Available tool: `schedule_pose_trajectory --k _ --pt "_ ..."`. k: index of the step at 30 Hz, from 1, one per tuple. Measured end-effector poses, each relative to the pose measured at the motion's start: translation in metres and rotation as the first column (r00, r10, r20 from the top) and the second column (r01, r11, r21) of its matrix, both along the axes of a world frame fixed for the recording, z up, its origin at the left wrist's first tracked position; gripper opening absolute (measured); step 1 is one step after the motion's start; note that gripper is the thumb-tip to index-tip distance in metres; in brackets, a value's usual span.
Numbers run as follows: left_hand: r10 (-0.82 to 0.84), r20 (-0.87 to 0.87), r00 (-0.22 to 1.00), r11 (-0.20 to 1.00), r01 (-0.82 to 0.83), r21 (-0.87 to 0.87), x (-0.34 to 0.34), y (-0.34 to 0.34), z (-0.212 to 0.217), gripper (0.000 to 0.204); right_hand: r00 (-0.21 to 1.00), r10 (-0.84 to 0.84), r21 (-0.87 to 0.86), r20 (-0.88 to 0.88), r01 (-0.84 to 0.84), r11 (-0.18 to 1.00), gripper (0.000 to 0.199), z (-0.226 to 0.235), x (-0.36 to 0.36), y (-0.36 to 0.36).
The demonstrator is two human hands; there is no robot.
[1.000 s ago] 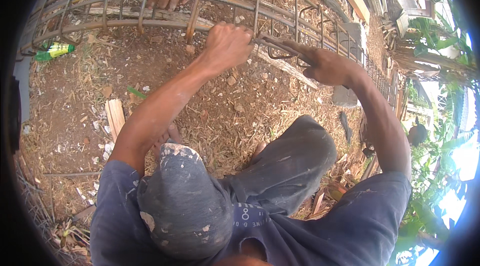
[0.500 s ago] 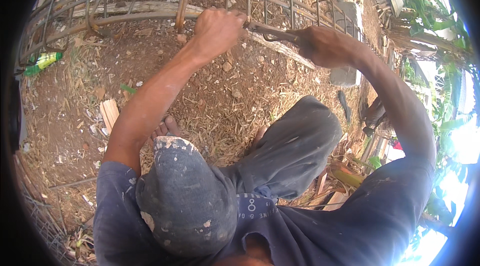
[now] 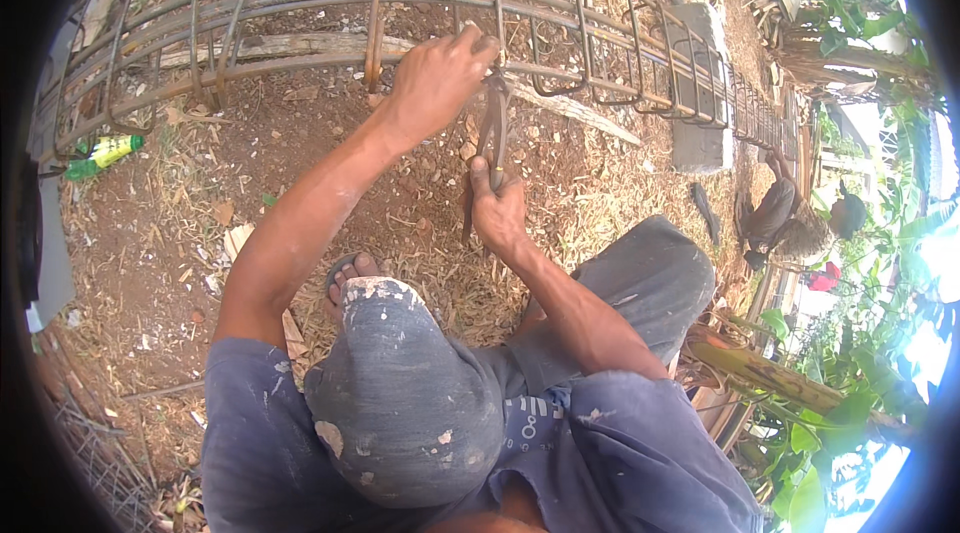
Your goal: The person ties wire around intersecting rebar rods to assemble a rebar cage using pliers. The person repeatedly wraps and twists wire at multiple joints along the cage while another worker assists nearby.
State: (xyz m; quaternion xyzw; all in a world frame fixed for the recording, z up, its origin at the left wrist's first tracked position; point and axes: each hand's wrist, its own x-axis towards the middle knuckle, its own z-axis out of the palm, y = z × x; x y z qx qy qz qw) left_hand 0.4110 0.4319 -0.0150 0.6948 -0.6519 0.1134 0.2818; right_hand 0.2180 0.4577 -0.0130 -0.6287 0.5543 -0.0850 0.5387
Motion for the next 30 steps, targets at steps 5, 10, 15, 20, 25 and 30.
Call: schedule_pose_trajectory --k 5,10,15,20,25,30 --pt "-0.350 0.042 0.936 0.835 0.332 -0.438 -0.020 0.020 -0.002 0.029 0.895 -0.273 0.683 0.354 -0.048 0.728 0.041 0.083 -0.002 -0.010" --pt "-0.664 -0.127 0.737 0.739 0.618 -0.269 -0.053 0.000 0.018 0.005 0.980 0.191 0.316 -0.048 -0.167 0.934 0.058 0.122 -0.035 -0.021" --pt "-0.486 -0.220 0.846 0.834 0.524 0.173 -0.069 -0.016 0.037 0.010 0.558 0.268 -0.284 -0.785 -0.709 0.645 0.077 0.151 -0.027 -0.005" --pt "-0.593 -0.060 0.803 0.805 0.591 -0.053 -0.069 0.002 0.027 0.018 0.887 0.335 0.208 -0.318 -0.279 0.937 0.063 0.125 -0.046 -0.013" --pt "-0.475 -0.072 0.877 0.782 0.383 -0.492 -0.076 0.007 -0.011 0.039 0.984 0.118 0.492 0.131 -0.168 0.854 0.060 0.141 -0.036 -0.019" --pt "-0.461 -0.215 0.861 0.744 0.243 -0.622 -0.091 -0.006 -0.005 0.041 0.982 0.181 0.500 0.048 -0.180 0.847 0.066 0.177 -0.025 -0.047"
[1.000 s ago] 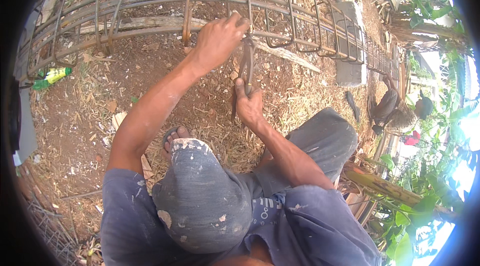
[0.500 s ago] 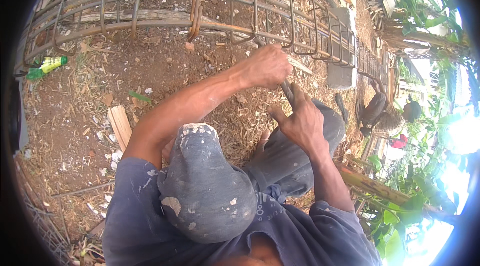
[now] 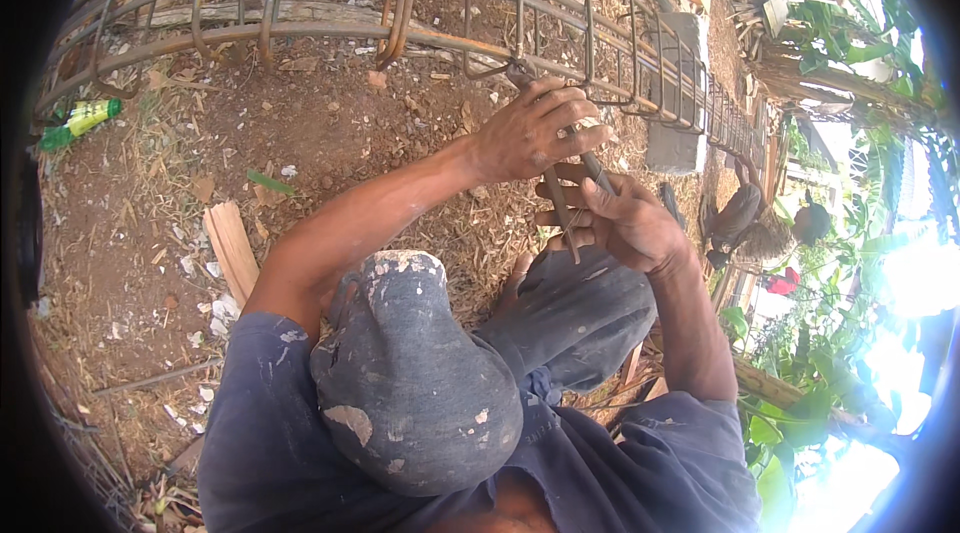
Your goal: The person ties wire around intersecting rebar rods to assemble a rebar cage using pliers. The person repeatedly wraps and twists wire at multiple joints along the cage while another worker assists nearby.
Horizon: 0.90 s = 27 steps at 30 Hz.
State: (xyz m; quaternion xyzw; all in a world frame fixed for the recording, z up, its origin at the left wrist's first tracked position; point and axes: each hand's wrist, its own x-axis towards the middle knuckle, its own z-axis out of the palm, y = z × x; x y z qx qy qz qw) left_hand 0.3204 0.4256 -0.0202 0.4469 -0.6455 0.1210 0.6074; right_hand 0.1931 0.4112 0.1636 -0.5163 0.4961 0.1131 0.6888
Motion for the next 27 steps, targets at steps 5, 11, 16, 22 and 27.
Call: schedule_pose_trajectory --k 5,11,16,22,27 --pt "0.077 -0.026 0.997 0.996 -0.076 0.040 0.003 -0.013 0.030 0.013 0.927 0.177 -0.233 -0.330 -0.261 0.937 0.072 0.038 0.010 -0.025" --pt "0.247 -0.363 0.898 0.958 -0.171 0.228 -0.001 -0.049 0.051 0.012 0.203 0.070 -0.185 -0.977 -0.632 -0.753 0.089 0.086 0.071 -0.013" --pt "0.264 -0.438 0.860 0.929 -0.105 0.355 0.001 -0.057 0.072 0.015 0.138 0.040 -0.127 -0.990 -0.709 -0.694 0.076 0.072 0.076 -0.076" --pt "0.223 -0.385 0.896 0.847 0.017 0.532 0.013 -0.058 0.082 0.018 0.213 0.280 -0.342 -0.936 -0.744 -0.575 0.083 0.072 0.096 -0.094" --pt "-0.287 -0.010 0.958 0.665 0.207 0.717 0.030 -0.023 0.073 0.017 0.633 0.274 -0.557 -0.724 -0.771 0.309 0.066 0.028 0.034 -0.038"
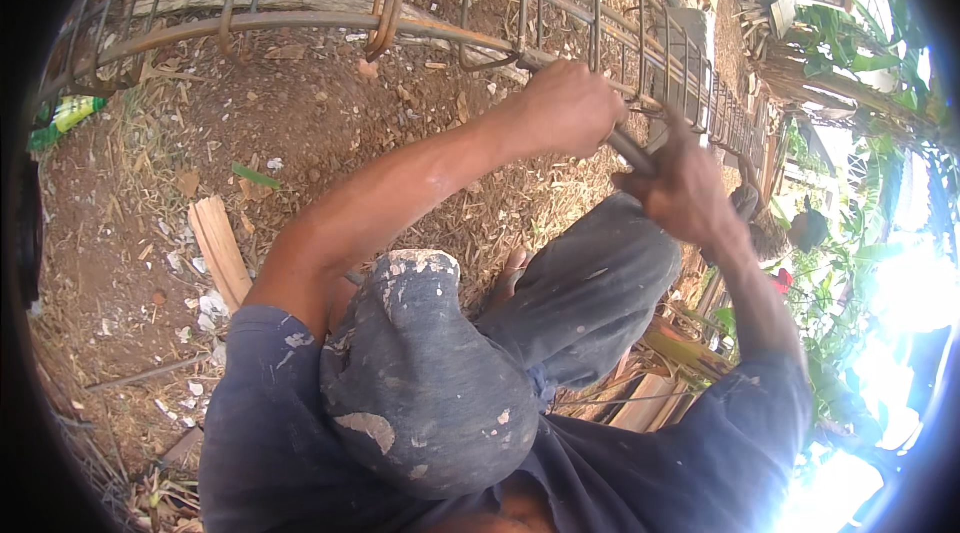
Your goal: The person ties wire around intersecting rebar rods to assemble a rebar cage using pliers. The person repeatedly wraps and twists wire at multiple joints along the cage while another worker assists nearby.
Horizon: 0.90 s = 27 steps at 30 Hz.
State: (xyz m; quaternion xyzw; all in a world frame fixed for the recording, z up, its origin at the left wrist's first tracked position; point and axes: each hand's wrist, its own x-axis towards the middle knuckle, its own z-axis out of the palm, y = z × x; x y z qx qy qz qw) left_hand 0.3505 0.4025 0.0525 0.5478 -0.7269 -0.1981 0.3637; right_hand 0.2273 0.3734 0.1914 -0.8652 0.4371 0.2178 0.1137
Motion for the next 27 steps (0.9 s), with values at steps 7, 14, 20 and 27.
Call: schedule_pose_trajectory --k 7,14,20,27 --pt "0.074 0.300 0.951 0.689 0.169 -0.705 0.005 0.044 -0.085 0.034 0.431 -0.870 0.834 0.238 0.369 0.410 0.034 -0.139 -0.048 0.094" --pt "0.097 0.160 0.982 0.555 0.080 -0.828 0.000 0.031 -0.097 0.018 0.197 -0.964 0.966 0.179 0.151 0.210 0.053 -0.122 -0.062 0.090" --pt "0.206 0.072 0.976 0.531 -0.050 -0.846 -0.010 0.022 -0.085 0.010 -0.024 -0.993 0.993 -0.116 0.027 -0.117 0.035 -0.150 -0.095 0.095" --pt "0.142 0.064 0.988 0.522 -0.020 -0.852 -0.003 0.024 -0.076 0.008 0.012 -0.756 0.618 -0.655 -0.568 -0.544 0.028 -0.131 -0.053 0.175"
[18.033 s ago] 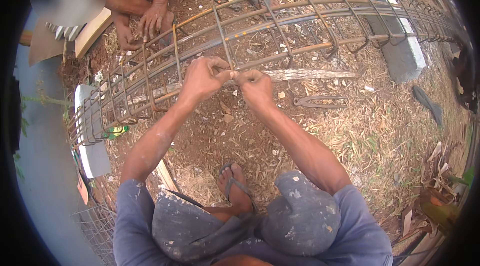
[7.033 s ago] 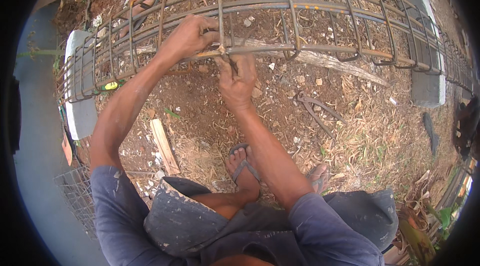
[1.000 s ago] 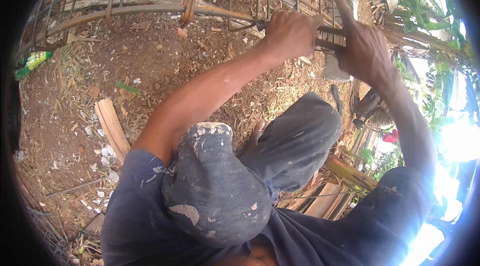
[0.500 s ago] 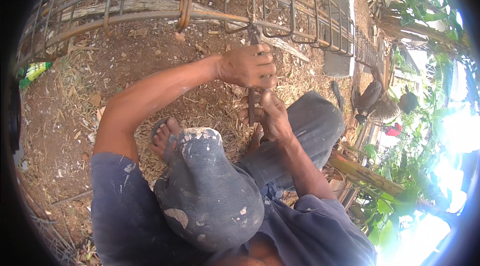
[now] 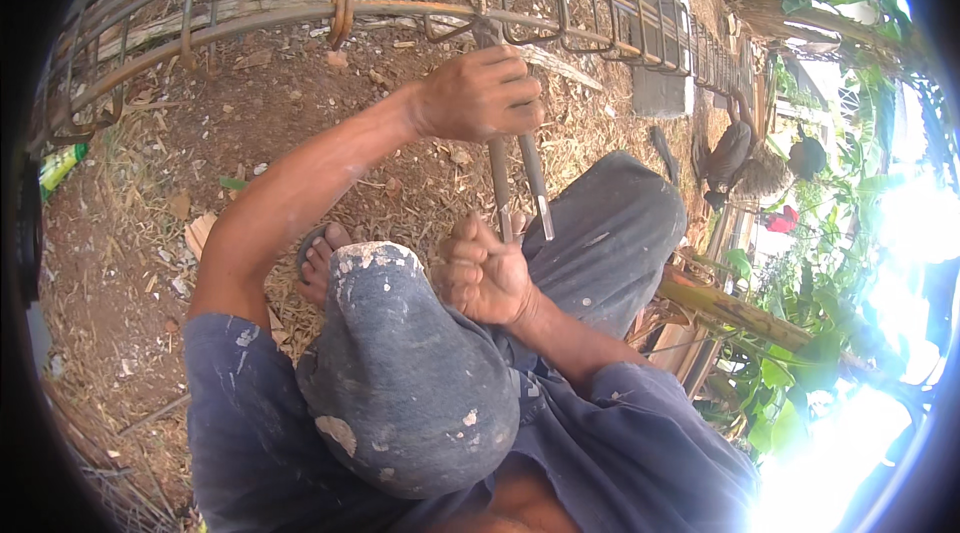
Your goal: The person ties wire around intersecting rebar rods to assemble a rebar cage using pliers. The person repeatedly wraps and twists wire at multiple joints along the cage while another worker assists nearby.
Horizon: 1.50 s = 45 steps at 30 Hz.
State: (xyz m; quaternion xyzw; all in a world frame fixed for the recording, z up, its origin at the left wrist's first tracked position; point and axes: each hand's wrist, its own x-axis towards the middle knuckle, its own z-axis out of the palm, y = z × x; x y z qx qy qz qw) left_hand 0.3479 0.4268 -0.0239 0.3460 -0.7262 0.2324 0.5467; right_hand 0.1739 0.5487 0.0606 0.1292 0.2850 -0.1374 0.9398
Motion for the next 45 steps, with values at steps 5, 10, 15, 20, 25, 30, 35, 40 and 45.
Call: schedule_pose_trajectory --k 5,10,15,20,25,30,35,40,45 --pt "-0.022 0.086 0.996 0.990 0.010 0.143 -0.010 -0.002 -0.002 0.011 0.750 0.311 -0.509 -0.584 -0.637 0.579 0.037 0.078 -0.008 -0.013" --pt "0.075 -0.136 0.988 0.970 -0.040 0.240 -0.016 -0.001 0.023 0.008 0.279 -0.695 -0.054 -0.662 -0.943 -0.327 0.068 0.120 0.013 -0.075" --pt "0.079 -0.034 0.996 0.982 -0.072 0.177 -0.022 -0.003 0.009 0.007 0.127 0.040 -0.123 -0.991 -0.990 0.072 0.058 0.078 -0.006 -0.117" --pt "-0.063 -0.005 0.998 0.996 0.064 0.060 -0.002 0.006 -0.007 0.008 0.422 0.259 -0.260 -0.869 -0.835 0.485 0.037 0.044 0.023 -0.082" --pt "-0.149 0.149 0.977 0.988 0.155 -0.026 0.012 0.006 -0.031 0.008 0.412 -0.005 -0.367 -0.911 -0.808 0.461 0.020 -0.025 0.028 -0.054" --pt "-0.109 -0.092 0.990 0.992 0.103 -0.068 -0.004 0.010 -0.016 0.012 0.741 0.444 -0.270 -0.504 -0.624 0.734 0.040 0.021 0.007 -0.085" --pt "-0.117 -0.061 0.991 0.956 0.129 0.265 -0.022 -0.001 0.022 0.012 0.239 0.279 -0.226 -0.930 -0.971 0.080 0.074 0.064 -0.017 -0.140" --pt "0.154 -0.078 0.985 0.858 -0.094 0.505 -0.031 -0.028 0.043 0.014 0.164 -0.802 0.569 -0.574 -0.624 -0.535 0.097 0.105 0.029 -0.127" --pt "0.166 -0.112 0.980 0.798 -0.067 0.599 -0.037 -0.031 0.051 0.016 -0.175 -0.790 0.674 -0.588 -0.645 -0.359 0.055 0.089 0.031 -0.153"
